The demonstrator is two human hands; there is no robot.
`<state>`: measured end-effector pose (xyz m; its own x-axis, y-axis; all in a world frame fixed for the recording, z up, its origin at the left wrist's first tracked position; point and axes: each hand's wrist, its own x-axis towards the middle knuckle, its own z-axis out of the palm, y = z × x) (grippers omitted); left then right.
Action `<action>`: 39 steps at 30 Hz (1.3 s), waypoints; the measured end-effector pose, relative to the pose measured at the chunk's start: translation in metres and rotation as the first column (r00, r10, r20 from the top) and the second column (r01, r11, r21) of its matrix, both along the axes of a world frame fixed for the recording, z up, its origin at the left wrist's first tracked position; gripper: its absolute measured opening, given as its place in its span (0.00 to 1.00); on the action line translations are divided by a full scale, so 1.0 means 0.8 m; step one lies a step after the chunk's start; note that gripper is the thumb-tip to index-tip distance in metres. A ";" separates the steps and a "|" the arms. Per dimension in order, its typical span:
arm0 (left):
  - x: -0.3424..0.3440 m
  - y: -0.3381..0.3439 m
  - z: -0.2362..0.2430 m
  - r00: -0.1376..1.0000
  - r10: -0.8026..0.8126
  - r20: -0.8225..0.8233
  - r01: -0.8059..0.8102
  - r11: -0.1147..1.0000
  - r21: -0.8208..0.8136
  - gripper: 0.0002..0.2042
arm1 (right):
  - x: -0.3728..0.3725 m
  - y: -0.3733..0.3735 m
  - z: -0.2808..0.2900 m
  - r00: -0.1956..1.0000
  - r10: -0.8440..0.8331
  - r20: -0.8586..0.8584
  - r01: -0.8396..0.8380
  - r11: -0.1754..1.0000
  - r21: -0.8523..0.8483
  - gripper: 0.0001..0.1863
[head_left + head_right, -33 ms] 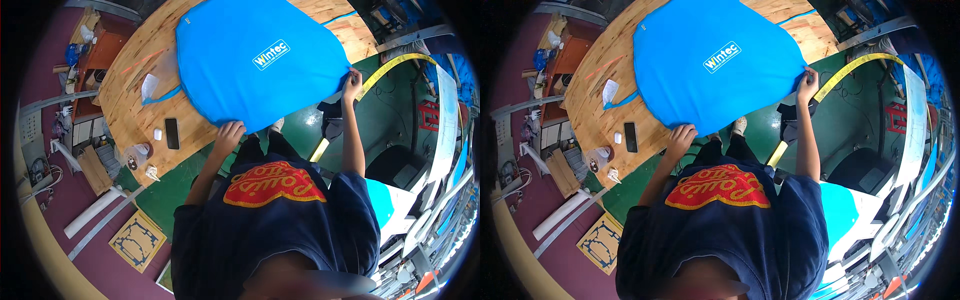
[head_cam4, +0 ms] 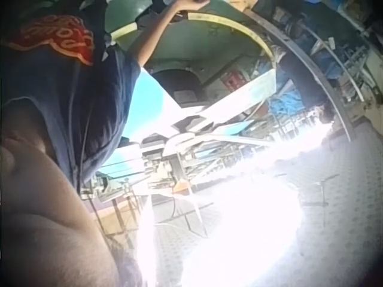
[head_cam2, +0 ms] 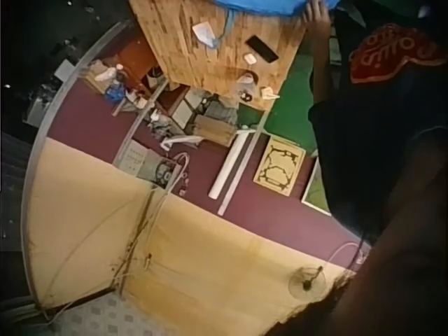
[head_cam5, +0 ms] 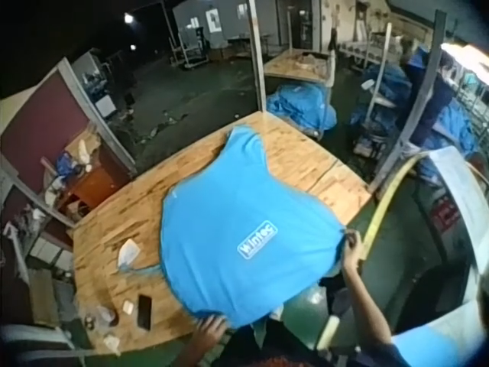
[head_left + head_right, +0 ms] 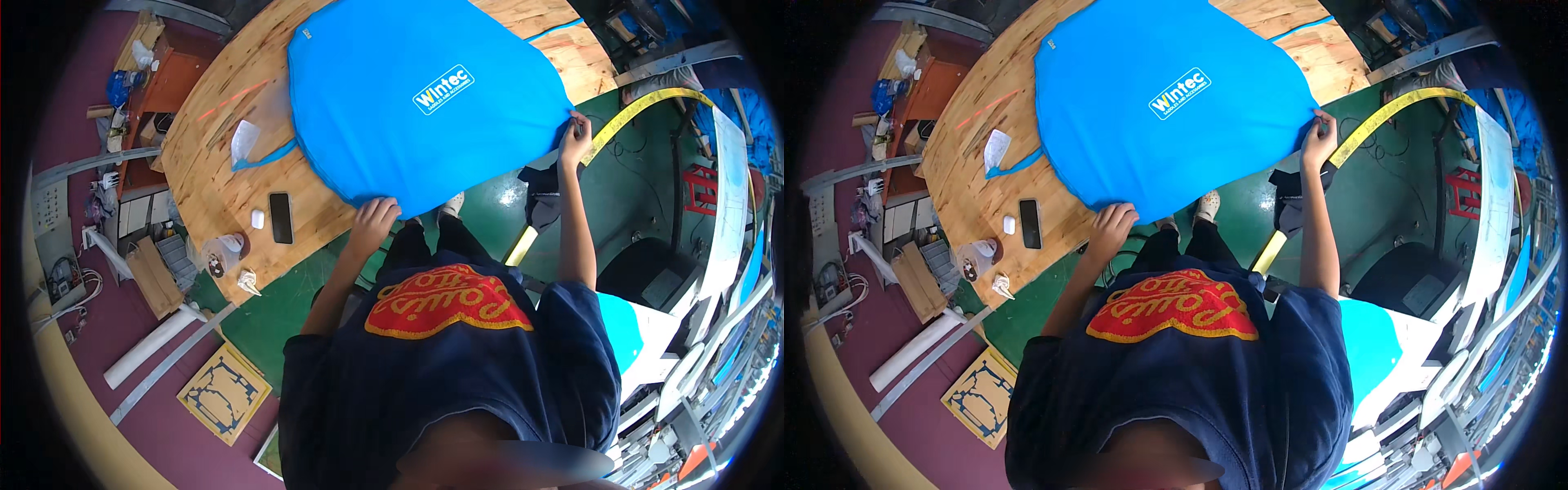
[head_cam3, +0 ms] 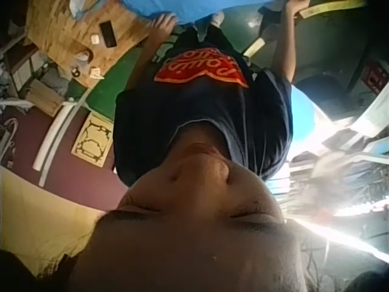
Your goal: Operating a manual or automatic screen printing machine to apply graphics to blue shirts.
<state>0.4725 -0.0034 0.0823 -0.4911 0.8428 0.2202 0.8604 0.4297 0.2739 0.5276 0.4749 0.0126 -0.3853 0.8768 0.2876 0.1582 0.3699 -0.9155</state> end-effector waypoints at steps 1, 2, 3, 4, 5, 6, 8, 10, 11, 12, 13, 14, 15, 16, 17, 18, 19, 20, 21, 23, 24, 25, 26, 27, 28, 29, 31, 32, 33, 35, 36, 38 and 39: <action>-0.001 0.005 0.001 1.000 -0.006 -0.002 0.006 1.000 0.005 0.07 | 0.006 0.006 -0.004 1.000 -0.006 -0.002 0.006 1.000 0.005 0.07; -0.002 0.011 0.001 0.996 0.018 0.085 -0.023 0.998 0.056 0.06 | 0.015 0.011 -0.007 0.999 -0.039 0.037 0.038 0.999 0.032 0.07; -0.005 0.017 0.002 0.985 0.033 0.172 -0.052 0.993 0.106 0.05 | 0.024 0.018 -0.009 0.994 -0.078 0.075 0.073 0.995 0.061 0.07; -0.010 0.008 0.004 0.985 0.051 0.165 -0.067 0.993 0.094 0.05 | 0.020 -0.002 0.003 0.926 -0.144 0.348 0.117 0.988 0.096 0.09; -0.021 0.001 0.005 0.956 0.156 0.247 -0.191 0.973 0.126 0.06 | 0.013 -0.027 0.024 0.929 -0.134 0.345 0.109 0.990 0.090 0.09; -0.038 -0.002 0.006 0.912 0.246 0.329 -0.308 0.939 0.153 0.06 | 0.003 -0.057 0.049 0.940 -0.196 0.278 0.077 0.919 0.387 0.12; -0.090 0.014 0.017 0.957 0.236 0.172 -0.274 0.929 0.248 0.11 | -0.014 -0.123 0.081 0.968 -0.112 0.227 -0.051 0.792 0.608 0.17; -0.131 0.043 0.033 0.957 0.233 0.171 -0.268 0.936 0.229 0.19 | -0.037 -0.208 0.101 0.947 0.153 0.282 -0.294 0.764 0.574 0.20; -0.148 0.041 0.028 0.960 0.224 0.166 -0.259 0.937 0.236 0.19 | -0.048 -0.256 0.117 0.880 0.321 0.351 -0.466 0.728 0.503 0.21; -0.164 0.040 0.019 0.967 0.250 0.052 -0.254 0.958 0.136 0.23 | -0.056 -0.287 0.115 0.777 0.424 0.465 -0.623 0.619 0.478 0.23; -0.176 0.031 0.006 0.962 0.267 -0.064 -0.265 0.964 0.032 0.26 | -0.058 -0.312 0.111 0.689 0.404 0.602 -0.717 0.501 0.485 0.24; -0.189 0.003 -0.013 0.955 0.296 -0.029 -0.297 0.952 -0.066 0.28 | -0.056 -0.320 0.103 0.658 0.361 0.661 -0.735 0.498 0.460 0.25; -0.190 -0.015 -0.024 0.961 0.277 -0.024 -0.278 0.959 -0.056 0.28 | -0.047 -0.317 0.089 0.620 0.305 0.723 -0.748 0.506 0.429 0.26; -0.187 -0.033 -0.031 0.939 0.342 -0.031 -0.343 0.939 -0.033 0.28 | -0.028 -0.310 0.079 0.627 0.280 0.727 -0.736 0.520 0.434 0.26; -0.190 -0.054 -0.038 0.910 0.412 -0.042 -0.412 0.911 -0.006 0.28 | -0.004 -0.299 0.072 0.630 0.143 0.763 -0.646 0.642 0.413 0.26; -0.203 -0.105 -0.058 0.838 0.544 0.044 -0.544 0.839 -0.014 0.28 | 0.010 -0.300 0.069 0.617 0.034 0.786 -0.547 0.736 0.398 0.26; -0.209 -0.144 -0.074 0.743 0.656 0.135 -0.657 0.753 -0.037 0.28 | 0.025 -0.304 0.064 0.606 -0.033 0.795 -0.485 0.776 0.403 0.27; -0.203 -0.145 -0.074 0.757 0.638 0.142 -0.640 0.768 -0.033 0.28 | 0.049 -0.304 0.054 0.574 -0.119 0.810 -0.405 0.819 0.407 0.28; -0.199 -0.132 -0.067 0.743 0.668 0.036 -0.669 0.741 0.059 0.28 | 0.068 -0.302 0.043 0.567 -0.147 0.810 -0.378 0.828 0.415 0.28; -0.189 -0.081 -0.038 0.813 0.581 -0.049 -0.563 0.804 0.193 0.27 | 0.100 -0.303 0.023 0.684 -0.100 0.722 -0.204 0.925 0.321 0.29; -0.177 -0.046 -0.016 0.892 0.451 -0.044 -0.431 0.874 0.224 0.27 | 0.109 -0.308 0.019 0.702 -0.012 0.712 -0.221 0.947 0.234 0.30; -0.159 -0.013 0.002 0.951 0.301 -0.071 -0.282 0.938 0.200 0.27 | 0.115 -0.317 0.015 0.665 -0.007 0.747 -0.261 0.935 0.241 0.30; -0.142 0.022 0.014 0.989 0.142 -0.050 -0.133 0.980 0.149 0.27 | 0.125 -0.325 0.009 0.634 0.075 0.769 -0.295 0.943 0.152 0.28; -0.127 0.045 0.020 0.999 0.018 -0.035 -0.016 0.998 0.065 0.28 | 0.130 -0.335 0.006 0.610 0.161 0.776 -0.338 0.938 0.071 0.27; -0.115 0.070 0.014 0.996 -0.072 -0.054 0.075 0.995 0.059 0.30 | 0.140 -0.341 0.004 0.626 0.141 0.767 -0.311 0.947 0.080 0.27; -0.101 0.104 0.012 0.991 -0.113 -0.065 0.117 0.991 0.065 0.30 | 0.160 -0.346 0.002 0.600 0.228 0.767 -0.400 0.916 0.041 0.25; -0.078 0.169 0.008 0.971 -0.235 -0.041 0.238 0.968 0.082 0.31 | 0.205 -0.362 0.010 0.597 0.376 0.709 -0.462 0.883 -0.079 0.19; -0.071 0.203 0.006 0.964 -0.256 -0.072 0.262 0.961 0.090 0.33 | 0.230 -0.371 0.017 0.622 0.364 0.693 -0.446 0.892 -0.069 0.18; -0.066 0.234 0.003 0.953 -0.291 -0.087 0.298 0.949 0.098 0.33 | 0.257 -0.379 0.025 0.655 0.352 0.668 -0.428 0.902 -0.056 0.16; -0.058 0.286 -0.012 0.951 -0.272 -0.145 0.286 0.955 0.085 0.34 | 0.314 -0.395 0.053 0.695 0.359 0.623 -0.409 0.910 -0.069 0.15; -0.050 0.303 -0.028 0.938 -0.263 -0.228 0.284 0.956 0.066 0.34 | 0.344 -0.399 0.068 0.729 0.389 0.564 -0.376 0.915 -0.145 0.16; 0.003 0.329 -0.050 0.915 -0.224 -0.335 0.202 0.974 -0.099 0.35 | 0.424 -0.411 0.084 0.791 0.243 0.562 -0.251 0.966 -0.065 0.18; 0.008 0.333 -0.059 0.902 -0.225 -0.368 0.202 0.974 -0.102 0.35 | 0.466 -0.416 0.086 0.787 0.212 0.579 -0.164 0.977 -0.135 0.20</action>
<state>0.4789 0.2627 0.0352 -0.1889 0.9356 0.2984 0.9673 0.2296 -0.1075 0.9002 0.1420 0.0813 -0.6184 0.7781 -0.1102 0.6080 0.3848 -0.6945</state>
